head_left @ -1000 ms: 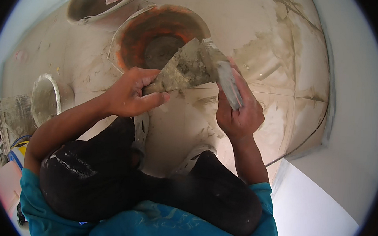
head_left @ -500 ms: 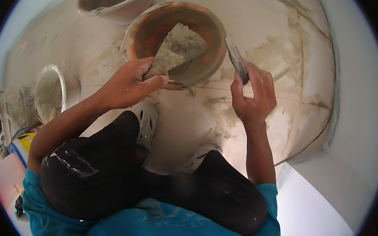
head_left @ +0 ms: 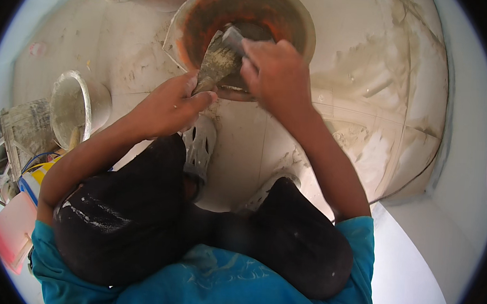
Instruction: The person scoops a white powder from a bag into a bucket, mixes it with water using a trowel, and applies the resulting grout to floor tile joints using a grout float and a smaller trowel.
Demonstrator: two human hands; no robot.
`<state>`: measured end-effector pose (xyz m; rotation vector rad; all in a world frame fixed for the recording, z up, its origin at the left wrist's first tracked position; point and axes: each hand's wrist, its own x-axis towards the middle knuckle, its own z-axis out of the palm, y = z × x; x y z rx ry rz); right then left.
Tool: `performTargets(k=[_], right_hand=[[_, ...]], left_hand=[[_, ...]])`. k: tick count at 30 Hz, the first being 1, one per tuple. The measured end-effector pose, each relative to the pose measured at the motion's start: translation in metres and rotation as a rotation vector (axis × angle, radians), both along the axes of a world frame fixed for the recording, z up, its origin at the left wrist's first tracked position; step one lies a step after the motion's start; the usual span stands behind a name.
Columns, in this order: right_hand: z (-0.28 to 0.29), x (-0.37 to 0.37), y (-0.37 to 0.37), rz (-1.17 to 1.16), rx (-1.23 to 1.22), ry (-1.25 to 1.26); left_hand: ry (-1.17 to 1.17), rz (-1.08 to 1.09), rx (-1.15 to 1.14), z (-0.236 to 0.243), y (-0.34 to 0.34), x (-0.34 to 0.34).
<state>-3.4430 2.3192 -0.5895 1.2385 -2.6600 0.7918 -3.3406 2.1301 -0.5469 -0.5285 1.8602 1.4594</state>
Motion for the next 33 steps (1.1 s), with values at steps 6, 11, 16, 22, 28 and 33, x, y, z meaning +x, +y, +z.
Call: performTargets(k=[6, 11, 16, 22, 28, 33], right_hand=[[0.005, -0.047, 0.018, -0.303, -0.196, -0.509], [0.008, -0.06, 0.053, -0.35, -0.838, -1.175], [0.025, -0.046, 0.047, -0.205, -1.229, -1.476], [0.052, -0.023, 0.03, -0.142, -1.228, -1.438], [0.043, -0.002, 0.032, -0.142, -1.055, -1.319], [0.046, -0.012, 0.054, -0.077, -0.897, -1.248]], left_hand=[[-0.073, 0.079, 0.06, -0.006, -0.008, -0.004], [0.088, 0.092, 0.326, -0.01, -0.015, 0.002], [0.181, 0.076, 0.58, -0.005, -0.009, -0.004], [0.147, 0.069, 0.59, 0.01, -0.003, -0.011], [0.203, 0.062, 0.575, 0.012, -0.009, -0.018], [0.235, -0.019, 0.52, 0.008, -0.009, -0.016]])
